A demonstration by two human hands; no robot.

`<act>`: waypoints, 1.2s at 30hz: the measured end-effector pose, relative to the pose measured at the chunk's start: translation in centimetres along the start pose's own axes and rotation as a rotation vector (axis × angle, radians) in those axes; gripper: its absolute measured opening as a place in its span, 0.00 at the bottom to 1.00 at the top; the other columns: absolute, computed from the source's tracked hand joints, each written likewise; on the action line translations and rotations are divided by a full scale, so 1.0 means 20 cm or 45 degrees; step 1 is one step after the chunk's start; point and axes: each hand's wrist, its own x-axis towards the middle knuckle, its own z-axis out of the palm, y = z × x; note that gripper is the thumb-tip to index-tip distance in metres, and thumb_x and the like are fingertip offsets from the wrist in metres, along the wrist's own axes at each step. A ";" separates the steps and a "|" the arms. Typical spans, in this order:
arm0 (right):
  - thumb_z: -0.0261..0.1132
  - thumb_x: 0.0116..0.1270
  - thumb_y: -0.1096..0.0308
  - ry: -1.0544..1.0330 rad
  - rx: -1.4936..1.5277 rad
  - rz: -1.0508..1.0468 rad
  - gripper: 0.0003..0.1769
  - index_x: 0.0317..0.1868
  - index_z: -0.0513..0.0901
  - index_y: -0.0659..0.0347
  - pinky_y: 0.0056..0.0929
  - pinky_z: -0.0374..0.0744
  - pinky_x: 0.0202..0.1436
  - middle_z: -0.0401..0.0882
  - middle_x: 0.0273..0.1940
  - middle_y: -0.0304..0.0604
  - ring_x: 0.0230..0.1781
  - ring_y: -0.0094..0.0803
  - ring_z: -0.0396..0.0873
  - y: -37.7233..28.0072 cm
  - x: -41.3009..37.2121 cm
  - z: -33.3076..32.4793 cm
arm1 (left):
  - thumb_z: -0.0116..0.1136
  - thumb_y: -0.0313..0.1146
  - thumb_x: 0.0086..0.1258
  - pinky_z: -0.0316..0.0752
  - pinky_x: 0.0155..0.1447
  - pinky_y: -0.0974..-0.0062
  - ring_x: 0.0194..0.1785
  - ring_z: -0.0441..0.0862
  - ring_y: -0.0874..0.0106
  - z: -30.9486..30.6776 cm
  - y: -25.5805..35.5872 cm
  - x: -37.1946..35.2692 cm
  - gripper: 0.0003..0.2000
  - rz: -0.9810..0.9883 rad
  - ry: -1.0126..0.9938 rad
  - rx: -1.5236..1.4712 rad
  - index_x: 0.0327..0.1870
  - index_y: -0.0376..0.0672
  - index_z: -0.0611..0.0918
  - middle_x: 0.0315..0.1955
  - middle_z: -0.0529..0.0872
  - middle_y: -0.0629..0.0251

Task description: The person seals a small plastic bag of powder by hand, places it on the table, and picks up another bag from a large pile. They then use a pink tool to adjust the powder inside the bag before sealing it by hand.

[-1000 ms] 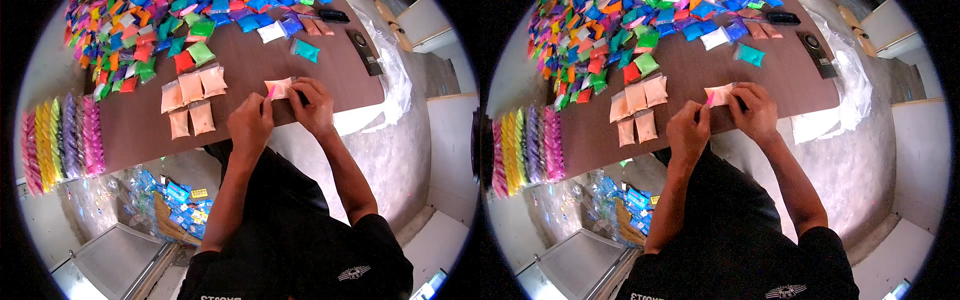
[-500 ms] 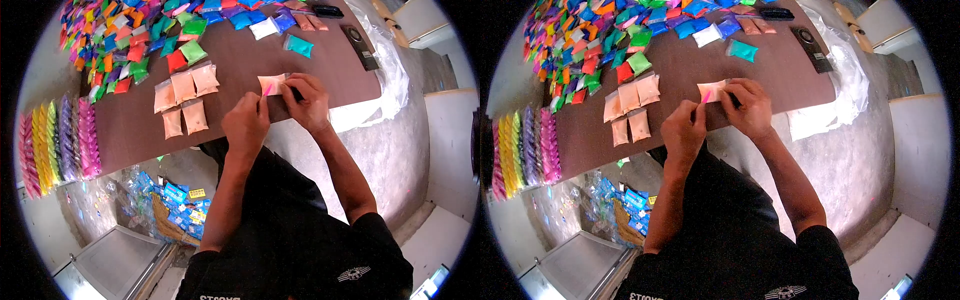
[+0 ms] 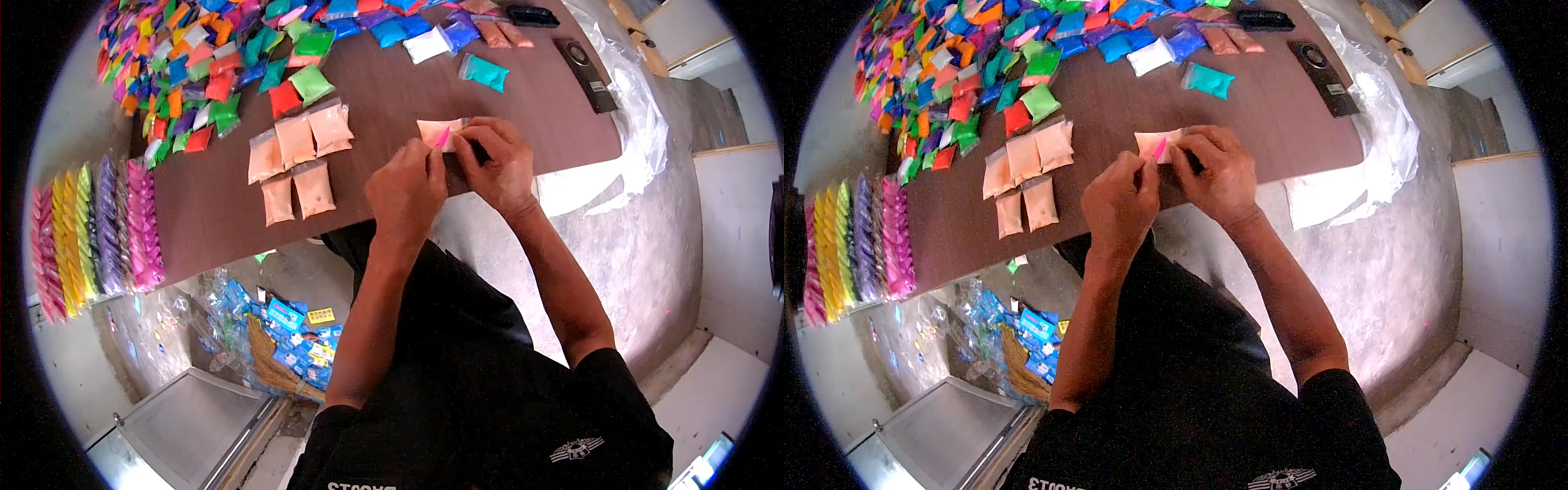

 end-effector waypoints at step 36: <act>0.77 0.67 0.66 -0.079 -0.043 0.081 0.08 0.43 0.91 0.59 0.38 0.88 0.48 0.90 0.47 0.48 0.47 0.46 0.90 -0.07 0.03 -0.01 | 0.71 0.34 0.74 0.80 0.35 0.68 0.26 0.84 0.72 -0.83 -0.70 -0.14 0.10 -0.290 0.665 0.153 0.34 0.38 0.87 0.23 0.87 0.59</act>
